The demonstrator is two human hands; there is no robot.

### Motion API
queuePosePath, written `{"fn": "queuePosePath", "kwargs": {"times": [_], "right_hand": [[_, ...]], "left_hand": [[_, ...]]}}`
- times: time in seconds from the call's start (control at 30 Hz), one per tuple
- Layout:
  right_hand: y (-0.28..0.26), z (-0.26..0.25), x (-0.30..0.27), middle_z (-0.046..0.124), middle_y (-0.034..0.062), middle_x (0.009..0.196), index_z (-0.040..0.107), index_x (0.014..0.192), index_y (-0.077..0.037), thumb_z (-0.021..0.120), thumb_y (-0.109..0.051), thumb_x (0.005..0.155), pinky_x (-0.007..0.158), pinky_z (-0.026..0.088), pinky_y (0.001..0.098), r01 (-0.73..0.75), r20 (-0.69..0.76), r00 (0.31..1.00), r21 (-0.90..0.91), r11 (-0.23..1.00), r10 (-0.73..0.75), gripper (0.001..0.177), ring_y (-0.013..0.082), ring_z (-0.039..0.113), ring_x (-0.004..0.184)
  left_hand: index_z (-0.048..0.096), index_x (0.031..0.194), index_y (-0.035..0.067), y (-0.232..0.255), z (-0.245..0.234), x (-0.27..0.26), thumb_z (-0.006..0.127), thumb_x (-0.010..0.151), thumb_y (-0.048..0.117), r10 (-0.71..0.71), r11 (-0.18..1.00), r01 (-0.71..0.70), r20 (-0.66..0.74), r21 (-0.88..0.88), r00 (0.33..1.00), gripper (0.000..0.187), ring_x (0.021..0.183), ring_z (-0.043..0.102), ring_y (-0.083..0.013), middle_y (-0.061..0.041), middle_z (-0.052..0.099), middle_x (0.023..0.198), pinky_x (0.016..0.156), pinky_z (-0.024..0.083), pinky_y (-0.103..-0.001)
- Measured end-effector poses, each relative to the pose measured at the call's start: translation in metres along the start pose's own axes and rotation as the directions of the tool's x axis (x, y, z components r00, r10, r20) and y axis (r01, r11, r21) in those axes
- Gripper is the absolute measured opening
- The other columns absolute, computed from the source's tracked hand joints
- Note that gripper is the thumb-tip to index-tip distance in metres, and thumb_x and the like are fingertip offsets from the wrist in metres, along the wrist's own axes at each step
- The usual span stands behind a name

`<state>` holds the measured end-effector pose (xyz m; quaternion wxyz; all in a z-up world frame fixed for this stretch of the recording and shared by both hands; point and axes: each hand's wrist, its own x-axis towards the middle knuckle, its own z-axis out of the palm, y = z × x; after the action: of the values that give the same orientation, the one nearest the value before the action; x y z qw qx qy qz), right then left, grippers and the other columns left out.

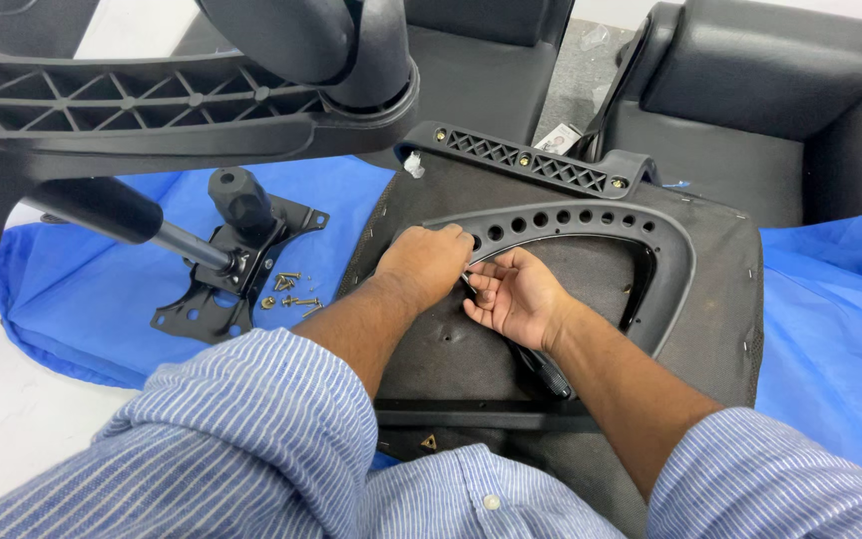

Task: The person uses a screwdriver to tighten screws into a black plastic frame component of a chair. The person holds the frame steady with one hand while turning the screwdriver with the other, working on multiple screw holes along the curved edge of the frame.

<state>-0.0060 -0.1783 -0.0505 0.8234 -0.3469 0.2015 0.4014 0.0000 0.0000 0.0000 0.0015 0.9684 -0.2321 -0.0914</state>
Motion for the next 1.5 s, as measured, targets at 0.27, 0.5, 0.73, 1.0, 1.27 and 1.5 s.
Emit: {"fn": "queuePosePath", "kwargs": {"times": [0.27,0.5,0.73,1.0,1.27,1.5], "right_hand": [[-0.001,0.001,0.0,0.068,0.0062,0.078,0.062,0.1,-0.002,0.046,-0.023,0.09,0.081,0.059,0.0409,-0.008,-0.003,1.0,0.011,1.0,0.008,0.028,0.0145,0.053,0.054],[-0.002,0.0,0.001,0.068,0.0064,0.078,0.061,0.1,-0.003,0.046,-0.022,0.09,0.082,0.058,0.04,-0.019,-0.022,1.0,0.004,1.0,0.019,0.027,0.0151,0.054,0.055],[0.0,0.002,0.0,0.068,0.005,0.078,0.062,0.103,-0.001,0.045,-0.022,0.089,0.081,0.058,0.04,-0.019,-0.005,1.0,-0.008,1.0,0.019,0.03,0.0141,0.052,0.055],[-0.002,0.006,-0.005,0.068,0.0057,0.079,0.06,0.102,-0.001,0.042,-0.022,0.092,0.081,0.059,0.0394,-0.003,0.004,1.0,-0.029,1.0,0.003,0.03,0.0137,0.052,0.054],[-0.003,0.011,-0.008,0.067,0.0041,0.076,0.063,0.099,-0.002,0.043,-0.023,0.094,0.08,0.06,0.0376,0.008,-0.042,0.999,-0.064,0.998,-0.01,0.03,0.0122,0.052,0.054],[-0.002,0.011,-0.004,0.066,0.0007,0.074,0.063,0.094,-0.006,0.051,-0.023,0.099,0.077,0.06,0.034,0.018,-0.077,0.997,-0.129,0.992,-0.029,0.021,0.0095,0.051,0.052]], "left_hand": [[0.063,0.116,0.007,0.003,0.027,0.009,0.059,0.095,0.017,0.025,0.985,-0.006,-0.105,0.174,0.994,0.024,0.088,0.074,-0.0217,-0.008,0.067,0.11,0.079,0.056,-0.037],[0.064,0.116,0.006,-0.004,0.018,0.005,0.061,0.092,0.011,0.059,0.998,-0.056,-0.093,0.032,0.994,0.025,0.095,0.074,-0.0256,-0.01,0.067,0.115,0.08,0.06,-0.038],[0.064,0.115,0.006,0.004,0.017,0.007,0.062,0.093,0.015,-0.02,0.998,0.026,-0.09,0.057,0.996,0.024,0.095,0.073,-0.0257,-0.01,0.067,0.113,0.08,0.06,-0.038],[0.063,0.115,0.005,0.007,0.01,0.003,0.065,0.093,0.015,-0.044,0.997,0.048,-0.064,0.06,0.997,0.025,0.096,0.074,-0.0255,-0.011,0.068,0.112,0.081,0.061,-0.035],[0.069,0.107,0.008,0.004,-0.002,-0.005,0.064,0.093,0.012,-0.021,0.997,0.013,-0.101,-0.082,0.995,0.016,0.099,0.073,-0.0269,-0.008,0.071,0.108,0.083,0.06,-0.039],[0.076,0.098,0.008,0.014,-0.022,0.005,0.064,0.093,0.009,-0.249,0.952,0.252,0.042,-0.173,0.968,0.013,0.1,0.074,-0.0303,-0.014,0.076,0.104,0.084,0.06,-0.041]]}}
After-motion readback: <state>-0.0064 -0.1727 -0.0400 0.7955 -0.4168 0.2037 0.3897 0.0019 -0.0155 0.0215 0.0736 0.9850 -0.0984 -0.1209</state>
